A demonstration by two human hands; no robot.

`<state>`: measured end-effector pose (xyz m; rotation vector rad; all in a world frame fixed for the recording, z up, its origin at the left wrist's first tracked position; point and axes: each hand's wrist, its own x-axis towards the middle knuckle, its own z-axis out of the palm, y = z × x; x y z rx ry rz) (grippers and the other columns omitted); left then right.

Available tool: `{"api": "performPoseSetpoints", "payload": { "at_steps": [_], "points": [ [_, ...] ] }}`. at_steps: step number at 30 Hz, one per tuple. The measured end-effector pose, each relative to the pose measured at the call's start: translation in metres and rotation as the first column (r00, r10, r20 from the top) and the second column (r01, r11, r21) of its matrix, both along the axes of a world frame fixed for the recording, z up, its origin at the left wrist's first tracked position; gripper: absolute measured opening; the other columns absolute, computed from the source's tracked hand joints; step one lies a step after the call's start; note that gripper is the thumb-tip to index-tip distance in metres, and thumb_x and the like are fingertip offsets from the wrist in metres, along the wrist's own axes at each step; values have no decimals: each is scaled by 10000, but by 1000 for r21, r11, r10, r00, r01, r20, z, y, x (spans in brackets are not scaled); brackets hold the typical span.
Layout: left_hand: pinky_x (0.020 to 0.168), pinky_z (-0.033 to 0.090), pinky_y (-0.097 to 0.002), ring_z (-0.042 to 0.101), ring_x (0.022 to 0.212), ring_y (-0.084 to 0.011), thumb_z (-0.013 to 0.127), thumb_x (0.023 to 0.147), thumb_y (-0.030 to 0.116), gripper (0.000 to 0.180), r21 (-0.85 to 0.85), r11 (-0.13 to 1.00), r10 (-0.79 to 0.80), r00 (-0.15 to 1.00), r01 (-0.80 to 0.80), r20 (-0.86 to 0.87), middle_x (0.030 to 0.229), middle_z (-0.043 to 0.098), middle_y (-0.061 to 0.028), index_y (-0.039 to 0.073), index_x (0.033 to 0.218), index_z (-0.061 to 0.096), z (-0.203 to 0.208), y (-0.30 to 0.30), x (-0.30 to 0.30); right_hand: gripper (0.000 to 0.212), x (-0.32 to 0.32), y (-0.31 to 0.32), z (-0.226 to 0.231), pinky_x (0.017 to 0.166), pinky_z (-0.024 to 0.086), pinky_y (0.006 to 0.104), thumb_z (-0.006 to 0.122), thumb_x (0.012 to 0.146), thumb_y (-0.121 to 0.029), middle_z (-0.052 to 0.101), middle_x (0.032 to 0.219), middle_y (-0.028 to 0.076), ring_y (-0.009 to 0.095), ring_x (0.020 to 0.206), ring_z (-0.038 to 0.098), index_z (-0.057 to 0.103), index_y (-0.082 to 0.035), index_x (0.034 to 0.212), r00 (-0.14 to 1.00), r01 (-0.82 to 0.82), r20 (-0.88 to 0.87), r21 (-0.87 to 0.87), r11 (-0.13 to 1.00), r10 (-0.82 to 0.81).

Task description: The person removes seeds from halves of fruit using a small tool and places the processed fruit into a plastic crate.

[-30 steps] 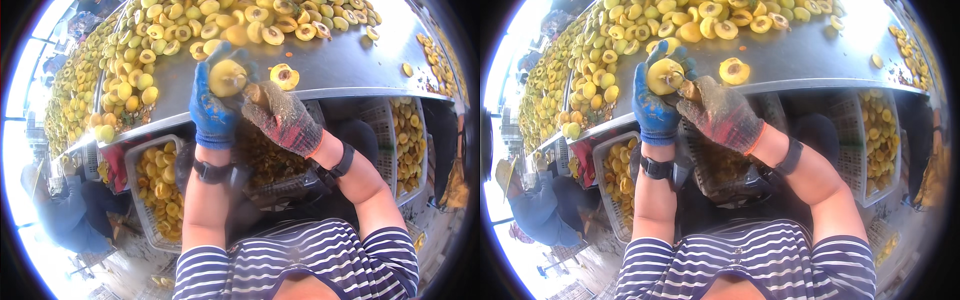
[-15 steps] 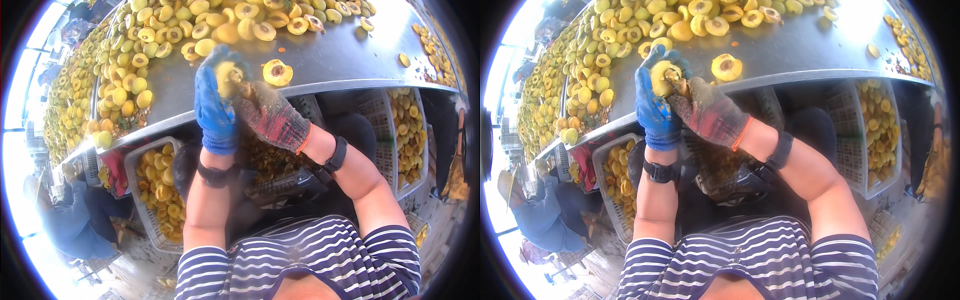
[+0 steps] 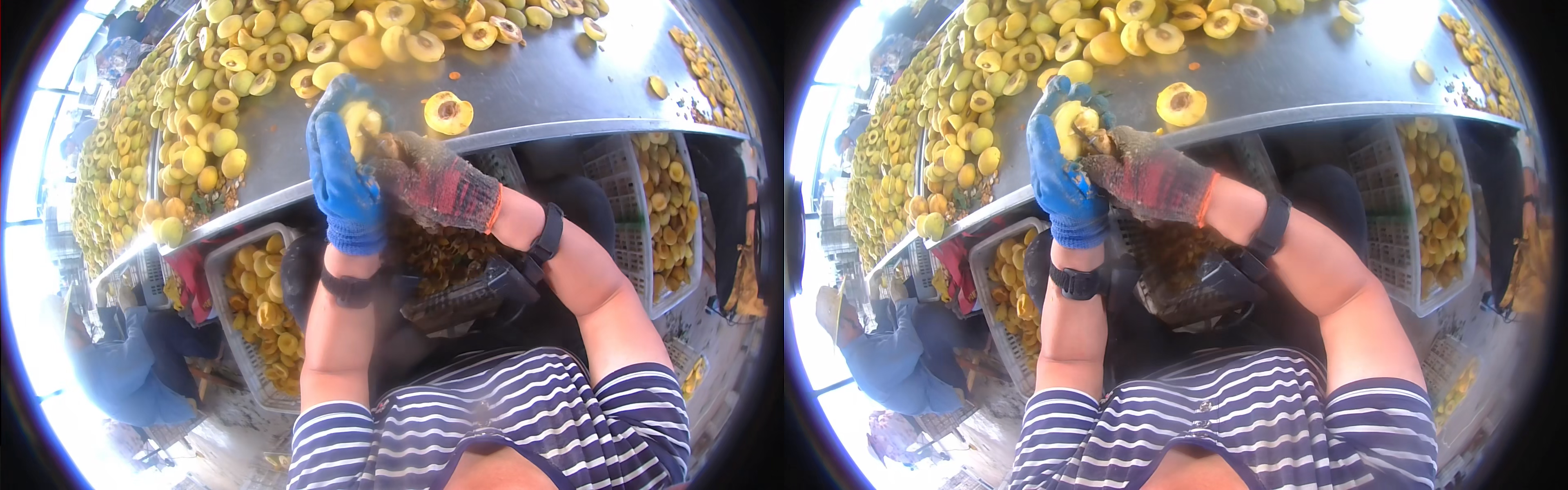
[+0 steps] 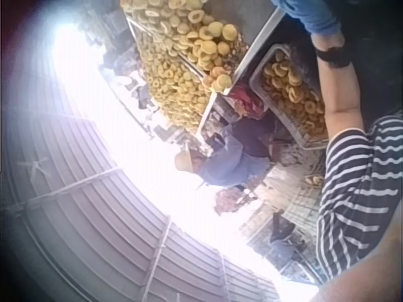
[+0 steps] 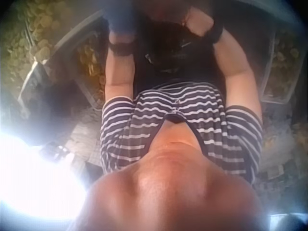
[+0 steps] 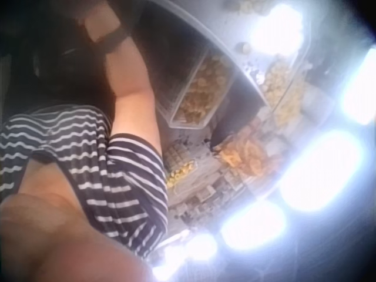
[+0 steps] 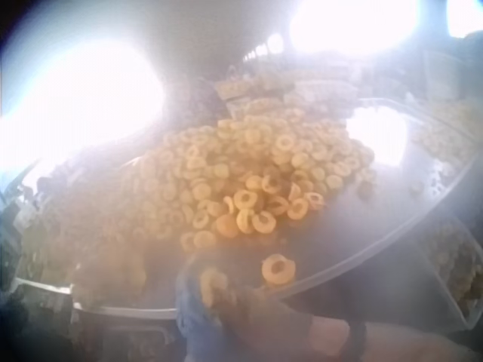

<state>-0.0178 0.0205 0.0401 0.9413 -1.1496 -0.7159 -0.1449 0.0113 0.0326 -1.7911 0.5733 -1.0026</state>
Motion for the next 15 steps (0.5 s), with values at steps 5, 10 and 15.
{"api": "performPoseSetpoints", "payload": {
  "at_steps": [5, 10, 15],
  "points": [
    [916, 498, -352, 615, 1037, -223, 365, 1061, 305, 448, 59, 955, -259, 916, 290, -306, 1205, 624, -139, -31, 1318, 512, 15, 4, 4, 275, -12, 2, 23, 519, 454, 242, 643, 956, -279, 599, 732, 15, 88, 607, 554, 593, -46, 1094, 980, -198, 134, 723, 662, 147],
    [794, 507, -285, 630, 885, -174, 441, 1046, 300, 405, 4, 1000, 4, 963, -6, 268, 1033, 677, -109, -38, 1174, 623, 21, -5, 8, 266, -13, 7, 10, 477, 422, 227, 679, 933, -286, 588, 713, -11, 79, 575, 537, 607, -73, 1075, 960, -272, 252, 744, 611, 121],
    [627, 478, -218, 617, 655, -109, 525, 1021, 262, 351, 185, 973, -70, 940, 138, -335, 801, 699, -72, -41, 1007, 702, 21, -10, 2, 231, -19, 12, 27, 472, 420, 220, 717, 904, -255, 600, 722, -11, 76, 579, 546, 631, -84, 1033, 940, -340, 278, 808, 481, 197]
  ]
}}
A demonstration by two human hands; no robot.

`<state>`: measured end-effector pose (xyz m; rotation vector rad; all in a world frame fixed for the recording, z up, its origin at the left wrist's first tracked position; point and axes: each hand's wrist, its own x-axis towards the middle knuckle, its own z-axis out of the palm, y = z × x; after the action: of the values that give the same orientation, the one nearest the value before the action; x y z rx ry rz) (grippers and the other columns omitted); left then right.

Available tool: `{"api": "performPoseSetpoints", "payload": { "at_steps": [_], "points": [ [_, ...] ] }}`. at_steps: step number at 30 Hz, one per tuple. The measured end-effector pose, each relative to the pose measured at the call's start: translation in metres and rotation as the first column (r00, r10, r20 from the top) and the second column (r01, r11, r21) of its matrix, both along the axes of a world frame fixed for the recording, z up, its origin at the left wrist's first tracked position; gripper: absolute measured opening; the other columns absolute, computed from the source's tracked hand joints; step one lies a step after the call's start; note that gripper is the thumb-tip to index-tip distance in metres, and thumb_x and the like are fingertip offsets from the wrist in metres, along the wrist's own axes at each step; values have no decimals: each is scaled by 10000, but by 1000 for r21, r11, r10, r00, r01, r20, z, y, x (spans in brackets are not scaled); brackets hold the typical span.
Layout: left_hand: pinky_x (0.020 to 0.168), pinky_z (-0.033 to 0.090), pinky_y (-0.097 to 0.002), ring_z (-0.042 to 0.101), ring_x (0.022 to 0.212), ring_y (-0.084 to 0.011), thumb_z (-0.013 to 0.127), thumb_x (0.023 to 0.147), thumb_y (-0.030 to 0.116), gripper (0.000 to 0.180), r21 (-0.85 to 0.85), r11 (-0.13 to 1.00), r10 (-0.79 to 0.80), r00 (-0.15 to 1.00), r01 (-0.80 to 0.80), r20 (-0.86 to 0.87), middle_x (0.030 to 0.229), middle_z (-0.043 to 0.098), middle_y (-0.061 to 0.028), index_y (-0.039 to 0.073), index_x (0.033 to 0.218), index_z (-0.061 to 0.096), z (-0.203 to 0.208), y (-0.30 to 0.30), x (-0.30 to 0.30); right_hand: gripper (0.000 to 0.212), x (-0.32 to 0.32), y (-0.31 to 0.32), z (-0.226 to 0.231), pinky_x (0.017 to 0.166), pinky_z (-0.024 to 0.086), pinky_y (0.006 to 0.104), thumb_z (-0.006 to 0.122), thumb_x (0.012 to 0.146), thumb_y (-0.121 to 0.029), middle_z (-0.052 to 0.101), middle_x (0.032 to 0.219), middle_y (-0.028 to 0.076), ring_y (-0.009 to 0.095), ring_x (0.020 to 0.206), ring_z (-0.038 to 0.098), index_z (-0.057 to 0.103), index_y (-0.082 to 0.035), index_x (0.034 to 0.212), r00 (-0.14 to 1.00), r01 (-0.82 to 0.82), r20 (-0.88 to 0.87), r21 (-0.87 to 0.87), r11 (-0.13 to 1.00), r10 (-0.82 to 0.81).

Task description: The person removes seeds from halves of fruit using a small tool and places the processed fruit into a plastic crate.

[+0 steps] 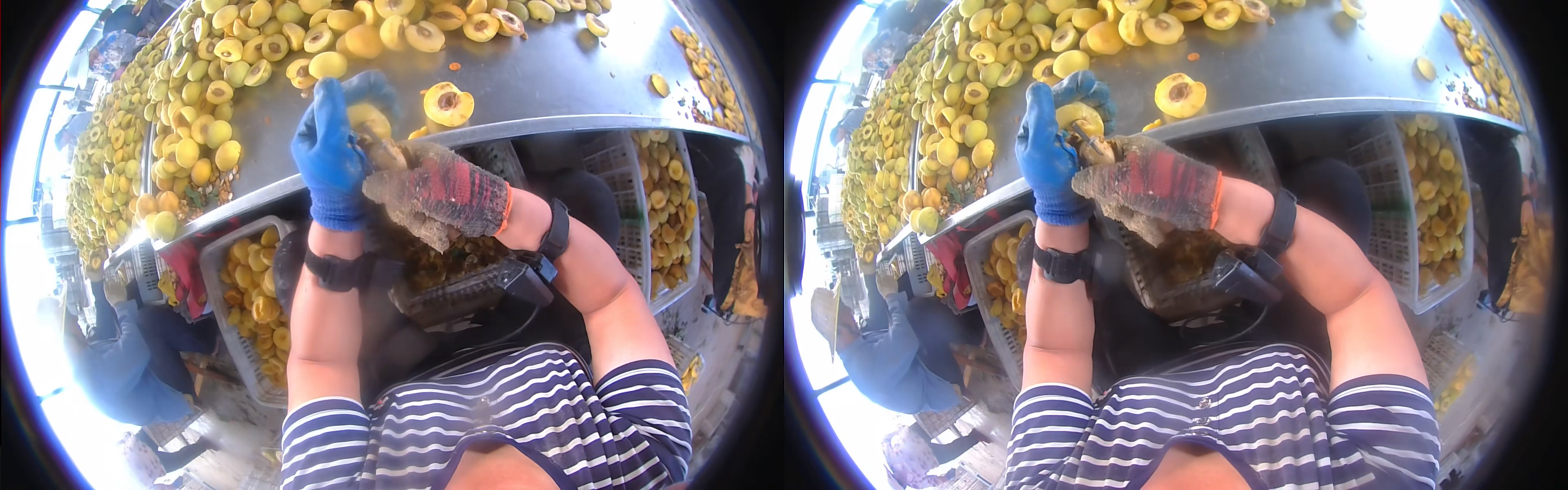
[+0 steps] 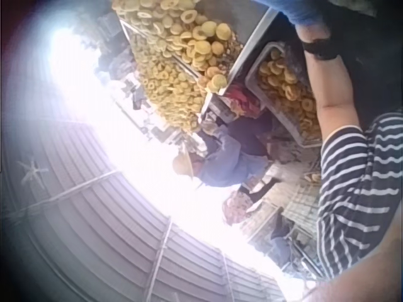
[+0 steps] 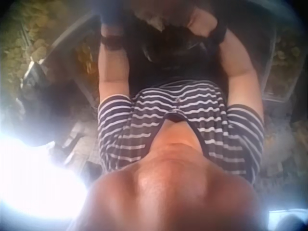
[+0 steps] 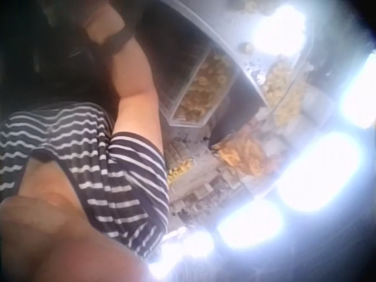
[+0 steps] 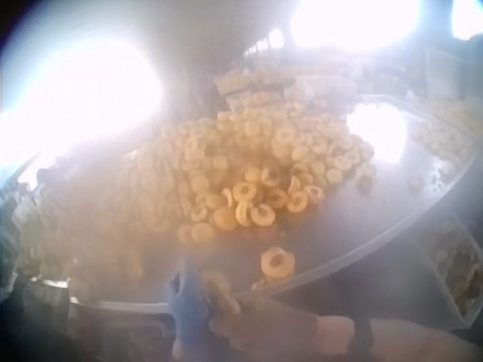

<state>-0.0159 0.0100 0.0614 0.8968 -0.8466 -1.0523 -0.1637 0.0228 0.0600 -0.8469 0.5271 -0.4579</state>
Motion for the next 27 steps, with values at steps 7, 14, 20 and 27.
{"api": "performPoseSetpoints", "payload": {
  "at_steps": [7, 14, 20, 27],
  "points": [
    [692, 552, -302, 679, 743, -193, 525, 1002, 356, 455, 247, 958, -208, 947, 147, 245, 878, 707, -139, -74, 1006, 677, 12, 0, 8, 185, -7, 6, -15, 518, 452, 230, 731, 870, -160, 631, 789, -4, 90, 627, 580, 621, -71, 989, 988, 7, 153, 96, 995, -21],
    [777, 556, -330, 692, 825, -201, 548, 980, 180, 321, 360, 849, -525, 698, 388, 487, 864, 721, -152, -85, 878, 697, 22, 8, 25, 277, -11, 13, -55, 819, 486, 270, 638, 898, -54, 636, 1104, 30, 103, 956, 588, 607, -54, 1173, 961, -39, 215, -519, 854, 175],
    [819, 554, -323, 692, 857, -193, 571, 958, 118, 231, 389, 720, -694, 609, 575, 385, 906, 730, -144, -60, 906, 709, 23, 23, 27, 340, -25, 17, -66, 943, 497, 270, 559, 963, -63, 629, 1200, 65, 135, 1098, 597, 548, -24, 1301, 943, -200, 251, -104, 974, 220],
    [793, 551, -334, 687, 830, -211, 574, 965, 179, 270, 244, 837, -529, 839, 490, 130, 882, 719, -147, -52, 915, 706, 3, 45, 12, 368, -35, 19, -10, 963, 498, 281, 535, 974, -59, 616, 1239, 77, 144, 1131, 593, 517, -19, 1340, 960, -277, 7, -124, 953, 280]
  ]
}}
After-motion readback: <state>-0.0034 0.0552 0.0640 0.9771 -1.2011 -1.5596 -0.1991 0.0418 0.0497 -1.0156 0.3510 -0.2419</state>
